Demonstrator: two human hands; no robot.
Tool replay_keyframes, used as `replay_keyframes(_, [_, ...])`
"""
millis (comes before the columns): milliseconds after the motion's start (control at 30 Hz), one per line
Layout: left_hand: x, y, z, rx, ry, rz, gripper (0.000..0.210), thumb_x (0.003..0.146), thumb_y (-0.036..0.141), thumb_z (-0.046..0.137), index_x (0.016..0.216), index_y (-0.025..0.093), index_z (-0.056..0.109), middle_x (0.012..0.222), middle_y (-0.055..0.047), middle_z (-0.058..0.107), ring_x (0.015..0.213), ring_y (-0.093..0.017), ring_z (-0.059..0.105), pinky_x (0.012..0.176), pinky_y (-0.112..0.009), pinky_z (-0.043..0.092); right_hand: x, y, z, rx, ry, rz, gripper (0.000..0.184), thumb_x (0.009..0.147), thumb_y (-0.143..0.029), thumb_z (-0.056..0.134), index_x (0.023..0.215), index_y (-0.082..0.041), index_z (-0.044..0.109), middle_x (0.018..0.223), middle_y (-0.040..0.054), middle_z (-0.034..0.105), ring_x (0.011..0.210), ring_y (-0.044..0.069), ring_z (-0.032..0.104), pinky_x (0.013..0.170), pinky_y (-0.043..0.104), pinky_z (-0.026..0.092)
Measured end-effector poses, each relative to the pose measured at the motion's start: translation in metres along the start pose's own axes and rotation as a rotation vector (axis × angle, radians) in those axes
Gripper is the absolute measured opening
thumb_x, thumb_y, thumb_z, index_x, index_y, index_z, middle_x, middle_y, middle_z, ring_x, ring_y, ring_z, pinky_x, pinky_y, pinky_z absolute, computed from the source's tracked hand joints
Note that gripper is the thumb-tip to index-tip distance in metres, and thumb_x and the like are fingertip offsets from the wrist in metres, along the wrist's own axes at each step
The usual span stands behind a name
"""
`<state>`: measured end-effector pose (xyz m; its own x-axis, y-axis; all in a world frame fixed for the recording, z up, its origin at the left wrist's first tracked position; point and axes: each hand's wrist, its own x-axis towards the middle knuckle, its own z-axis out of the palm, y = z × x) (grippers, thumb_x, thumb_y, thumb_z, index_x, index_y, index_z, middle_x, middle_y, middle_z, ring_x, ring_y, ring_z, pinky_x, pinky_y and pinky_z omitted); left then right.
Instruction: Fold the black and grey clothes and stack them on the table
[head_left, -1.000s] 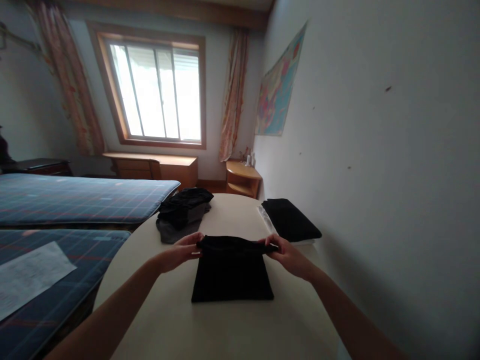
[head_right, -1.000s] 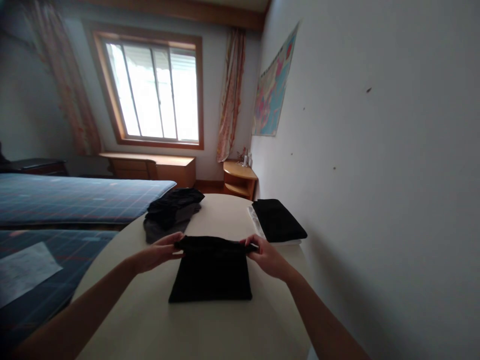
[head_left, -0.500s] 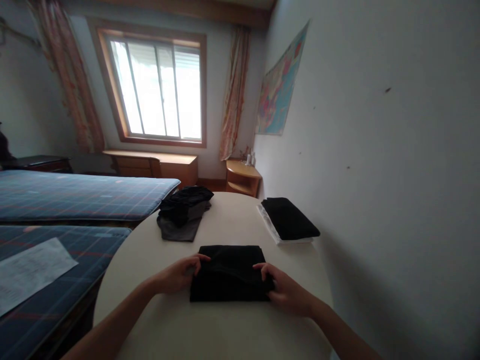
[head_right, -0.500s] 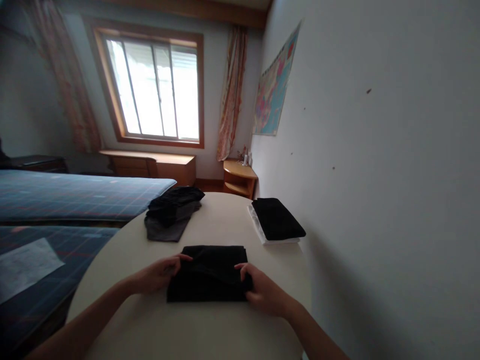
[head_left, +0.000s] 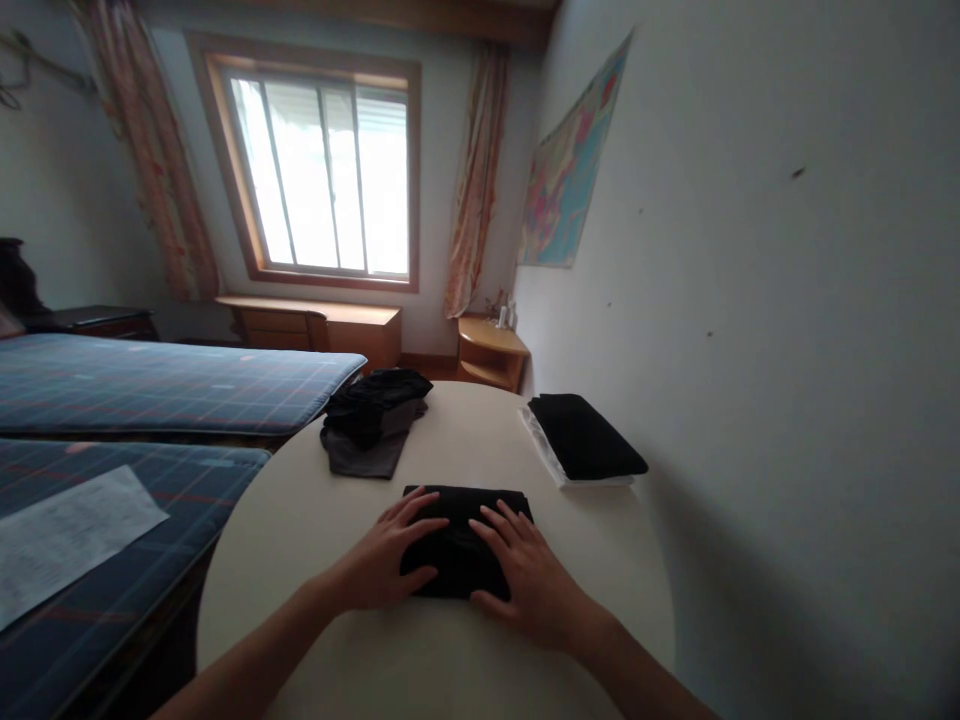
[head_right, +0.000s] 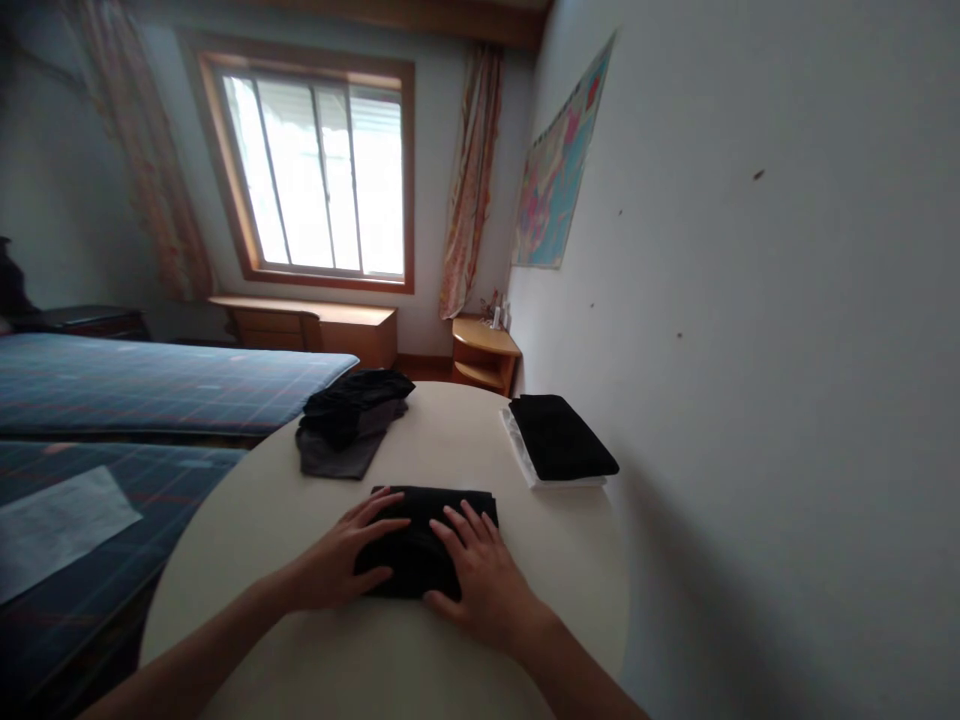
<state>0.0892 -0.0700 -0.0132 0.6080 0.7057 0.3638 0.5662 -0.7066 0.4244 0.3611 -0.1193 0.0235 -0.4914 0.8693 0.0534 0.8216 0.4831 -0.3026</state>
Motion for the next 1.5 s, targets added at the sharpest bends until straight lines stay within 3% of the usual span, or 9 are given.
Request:
replay_keyframes(100, [-0.005,0.001,0.001,0.032,-0.09,0.098,0.052,0.082,0.026,0.066,0.133,0.032,0.058,0.148,-0.005,0.049,0.142,-0.032,0.035,0.116,-0.055,0.03,0.005,0.001,0.019,0.003,-0.046,0.01,0.074,0.082,-0.043,0.064,0.15,-0.03,0.037,0.162,0.0039,0.026,0.15,0.03,0.015,0.122,0.051,0.014])
replay_keyframes(367, [-0.004,0.002,0.006,0.064,-0.01,0.121,0.019,0.085,0.014,0.061,0.1,0.025,0.066,0.109,-0.004,0.07,0.12,-0.023,0.056,0.112,-0.047,0.037,-0.005,0.008,0.039,0.012,0.045,0.016,0.06,0.088,-0.045,0.06,0.145,-0.036,0.044,0.159,-0.0005,0.033,0.148,0.027,0.022,0.121,0.049,0.016])
replay_keyframes(533, [-0.004,0.004,0.008,0.142,0.031,0.175,0.029,0.083,0.015,0.061,0.109,0.027,0.064,0.103,-0.004,0.068,0.106,-0.021,0.061,0.112,-0.048,0.036,-0.009,0.001,0.035,0.018,0.121,0.029,0.054,0.087,-0.049,0.061,0.138,-0.034,0.053,0.152,0.0013,0.044,0.144,0.027,0.03,0.119,0.048,0.019])
replay_keyframes(733, [-0.004,0.013,0.005,0.152,0.007,0.211,0.028,0.08,0.015,0.062,0.105,0.027,0.065,0.095,-0.002,0.064,0.097,-0.02,0.06,0.111,-0.047,0.037,0.014,-0.009,0.011,-0.019,0.238,0.138,0.035,0.098,-0.045,0.043,0.106,-0.025,0.07,0.114,0.0079,0.069,0.111,0.024,0.058,0.101,0.042,0.039])
replay_keyframes(833, [-0.003,0.016,0.003,0.128,0.001,0.225,0.025,0.079,0.014,0.061,0.102,0.025,0.064,0.109,-0.005,0.063,0.108,-0.022,0.056,0.108,-0.043,0.041,0.03,0.002,0.012,-0.106,0.298,0.149,0.047,0.097,-0.045,0.044,0.138,-0.025,0.053,0.142,0.0107,0.054,0.133,0.027,0.044,0.112,0.045,0.03])
replay_keyframes(967, [-0.004,0.017,0.001,0.091,-0.045,0.19,0.017,0.081,0.014,0.059,0.094,0.024,0.063,0.119,-0.005,0.062,0.114,-0.023,0.054,0.104,-0.039,0.043,0.04,0.019,0.028,-0.137,0.136,0.208,0.067,0.095,-0.062,0.039,0.153,-0.028,0.033,0.16,0.0078,0.029,0.149,0.031,0.018,0.119,0.054,0.011])
replay_keyframes(1200, [0.015,0.027,-0.006,0.02,-0.051,-0.045,0.012,0.09,0.033,0.058,0.096,0.023,0.061,0.098,-0.005,0.066,0.094,-0.022,0.061,0.085,-0.036,0.051,0.036,0.019,0.034,-0.126,0.102,0.223,0.064,0.095,-0.065,0.033,0.15,-0.032,0.039,0.162,0.0034,0.024,0.15,0.029,0.013,0.12,0.054,0.001])
replay_keyframes(1333, [0.037,0.019,0.006,0.087,0.051,-0.111,0.036,0.094,0.036,0.053,0.128,0.024,0.058,0.136,-0.01,0.056,0.128,-0.029,0.05,0.107,-0.047,0.04,0.035,0.018,0.031,-0.117,0.064,0.218,0.069,0.094,-0.068,0.032,0.152,-0.032,0.034,0.162,0.0037,0.023,0.151,0.03,0.011,0.119,0.056,0.001])
replay_keyframes(1500, [0.037,0.0,0.031,0.144,-0.097,-0.101,0.066,0.089,0.053,0.058,0.149,0.032,0.039,0.159,-0.009,0.031,0.148,-0.036,0.021,0.117,-0.059,0.019,0.031,0.017,0.036,-0.116,0.092,0.28,0.069,0.096,-0.066,0.028,0.154,-0.029,0.029,0.162,0.005,0.024,0.15,0.03,0.016,0.12,0.054,0.003])
